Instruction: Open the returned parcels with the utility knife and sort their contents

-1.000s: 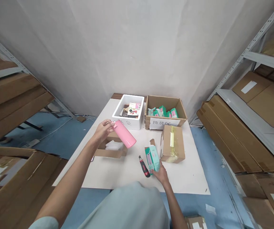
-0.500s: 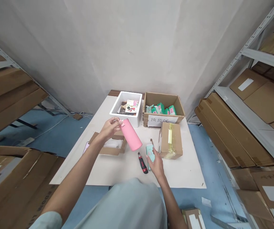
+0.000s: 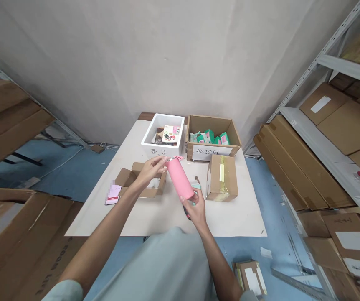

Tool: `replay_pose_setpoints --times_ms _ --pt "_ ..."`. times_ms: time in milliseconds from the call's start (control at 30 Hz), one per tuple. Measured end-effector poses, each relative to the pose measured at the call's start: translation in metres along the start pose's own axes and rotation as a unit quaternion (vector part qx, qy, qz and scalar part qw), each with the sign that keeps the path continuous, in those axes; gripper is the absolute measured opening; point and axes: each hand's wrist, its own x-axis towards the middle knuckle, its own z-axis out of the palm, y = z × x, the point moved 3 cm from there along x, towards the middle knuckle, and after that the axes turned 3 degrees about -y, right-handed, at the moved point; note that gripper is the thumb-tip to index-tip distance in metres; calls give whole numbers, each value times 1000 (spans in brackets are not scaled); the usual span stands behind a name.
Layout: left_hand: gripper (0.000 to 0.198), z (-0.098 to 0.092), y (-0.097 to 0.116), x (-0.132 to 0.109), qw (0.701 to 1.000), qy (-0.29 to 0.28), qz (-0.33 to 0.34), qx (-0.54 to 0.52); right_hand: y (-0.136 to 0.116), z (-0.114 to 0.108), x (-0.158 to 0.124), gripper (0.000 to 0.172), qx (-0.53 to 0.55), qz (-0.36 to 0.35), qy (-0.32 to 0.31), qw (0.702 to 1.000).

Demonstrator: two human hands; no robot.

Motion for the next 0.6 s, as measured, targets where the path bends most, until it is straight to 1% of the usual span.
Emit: replay_pose_setpoints --times_ms 33,67,133,200,267,333,367,433,467,533,600 --pt "71 -4 1 -1 1000 -11 13 11 2 1 -2 51 74 40 -31 996" --pt "71 -7 2 -1 999 -22 26 22 5 4 -5 50 144 84 -64 984" --pt "70 -13 1 0 998 -54 36 25 9 9 -13 53 257 168 -128 943" --pt "67 -14 -3 -1 995 -102 21 -4 11 15 -22 57 326 233 -178 899" --pt "66 -12 -8 -2 990 -136 -2 -46 12 21 -31 58 366 268 -206 867" --pt "67 -10 -13 -5 987 -134 -19 -82 11 26 -37 57 390 279 -218 850" --pt "68 -9 -14 -5 987 -126 -25 -97 9 28 -38 58 393 280 -222 847" --pt "69 -7 -16 -6 987 -106 -32 -115 5 30 -39 62 375 277 -227 855" --pt "70 -7 -16 -6 988 -96 -36 -118 3 30 -38 66 351 271 -228 867" --pt "71 -8 -16 -6 990 -72 -42 -118 0 28 -34 77 274 235 -217 907" --pt "73 -10 -16 -5 992 -41 -47 -107 -3 21 -27 81 153 154 -173 961"
